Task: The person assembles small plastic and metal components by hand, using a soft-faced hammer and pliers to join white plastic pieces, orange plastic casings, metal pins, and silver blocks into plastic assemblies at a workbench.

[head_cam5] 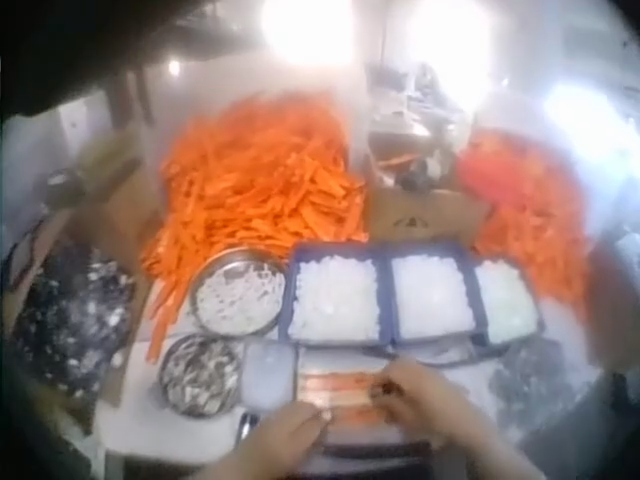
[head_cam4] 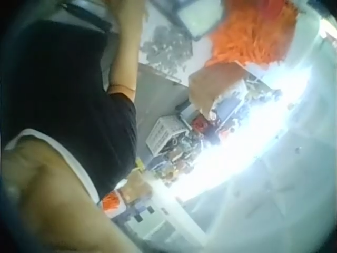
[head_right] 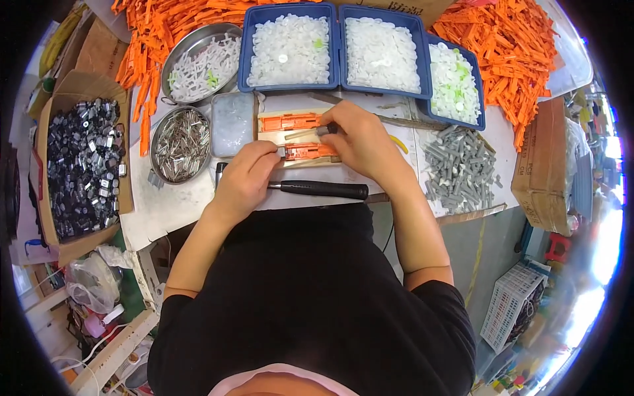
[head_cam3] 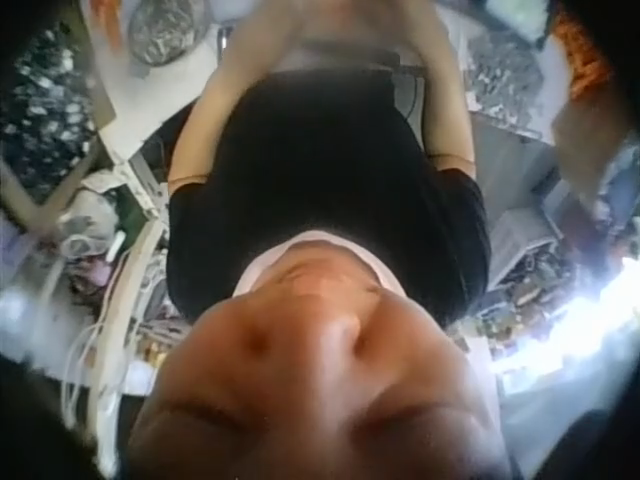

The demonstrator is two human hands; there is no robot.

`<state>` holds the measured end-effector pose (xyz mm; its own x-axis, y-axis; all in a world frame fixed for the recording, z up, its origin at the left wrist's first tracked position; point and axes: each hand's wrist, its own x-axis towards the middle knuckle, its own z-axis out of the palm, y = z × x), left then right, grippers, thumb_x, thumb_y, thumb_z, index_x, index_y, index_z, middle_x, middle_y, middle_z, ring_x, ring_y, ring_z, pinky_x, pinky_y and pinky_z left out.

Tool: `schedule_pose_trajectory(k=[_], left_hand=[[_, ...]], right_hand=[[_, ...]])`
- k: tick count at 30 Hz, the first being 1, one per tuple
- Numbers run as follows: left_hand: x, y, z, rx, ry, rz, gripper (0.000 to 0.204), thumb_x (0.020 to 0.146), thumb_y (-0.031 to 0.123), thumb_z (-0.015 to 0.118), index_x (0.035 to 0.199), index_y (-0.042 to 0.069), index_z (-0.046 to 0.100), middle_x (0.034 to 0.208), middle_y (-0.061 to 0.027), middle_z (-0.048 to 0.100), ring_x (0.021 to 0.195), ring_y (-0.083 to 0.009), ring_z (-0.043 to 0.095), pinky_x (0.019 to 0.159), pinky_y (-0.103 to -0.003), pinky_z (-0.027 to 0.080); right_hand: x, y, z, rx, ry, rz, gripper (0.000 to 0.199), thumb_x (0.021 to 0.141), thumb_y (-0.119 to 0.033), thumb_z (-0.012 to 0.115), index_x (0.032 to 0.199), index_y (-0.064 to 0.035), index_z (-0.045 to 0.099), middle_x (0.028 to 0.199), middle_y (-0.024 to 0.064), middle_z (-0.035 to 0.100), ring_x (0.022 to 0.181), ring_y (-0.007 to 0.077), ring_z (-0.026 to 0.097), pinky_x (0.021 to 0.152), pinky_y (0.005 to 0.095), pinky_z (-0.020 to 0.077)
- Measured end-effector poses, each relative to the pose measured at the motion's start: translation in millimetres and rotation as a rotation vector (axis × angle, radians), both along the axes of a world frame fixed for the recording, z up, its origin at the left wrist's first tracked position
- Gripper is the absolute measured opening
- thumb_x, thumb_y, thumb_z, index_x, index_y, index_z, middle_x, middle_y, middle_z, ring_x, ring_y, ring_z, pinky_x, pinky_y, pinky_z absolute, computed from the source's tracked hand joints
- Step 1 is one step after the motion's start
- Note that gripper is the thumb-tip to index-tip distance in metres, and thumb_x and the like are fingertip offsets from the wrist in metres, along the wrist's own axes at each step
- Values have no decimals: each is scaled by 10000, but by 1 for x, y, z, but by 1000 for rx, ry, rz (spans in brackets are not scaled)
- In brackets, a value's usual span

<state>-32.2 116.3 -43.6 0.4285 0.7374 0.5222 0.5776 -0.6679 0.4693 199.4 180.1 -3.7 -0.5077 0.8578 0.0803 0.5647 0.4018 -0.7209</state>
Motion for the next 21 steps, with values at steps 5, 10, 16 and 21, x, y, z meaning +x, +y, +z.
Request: schedule_pose_trajectory(k=[5, 10, 16, 21], left_hand=[[4, 0, 17, 84, 56, 172, 261, 736, 4, 628, 993, -24, 592, 1006, -144, 593, 993, -334, 563, 857, -426, 443], [3, 2, 5, 89, 70, 144, 239, 730, 23, 619, 966, -13, 605, 982, -125, 615, 1028, -330, 556, 886, -444, 418], [-11, 6, 1, 78, 154, 99, 233, 753, 55, 609, 977, -8, 622, 1008, -122, 624, 1071, -317, 550, 919, -457, 404], [-10, -26, 3, 71, 380, 191, 396, 802, 170, 636, 1156, 0, 587, 1202, -144, 576, 1225, -303, 473, 1011, -506, 344]], right_hand=[[8, 3, 11, 193, -139, 121, 234, 736, 60, 622, 963, 8, 593, 939, 134, 580, 847, 314, 591, 742, 355, 486], [-16, -2, 7, 216, 40, 90, 280, 748, 53, 622, 1022, 8, 588, 989, 124, 568, 850, 314, 590, 762, 365, 483], [-12, -16, -6, 169, -5, -23, 289, 749, 18, 662, 1027, -1, 584, 973, 121, 574, 804, 273, 594, 731, 340, 483], [-13, -17, -16, 320, -52, -19, 246, 758, -1, 663, 993, -5, 590, 926, 125, 589, 782, 282, 599, 703, 344, 482]])
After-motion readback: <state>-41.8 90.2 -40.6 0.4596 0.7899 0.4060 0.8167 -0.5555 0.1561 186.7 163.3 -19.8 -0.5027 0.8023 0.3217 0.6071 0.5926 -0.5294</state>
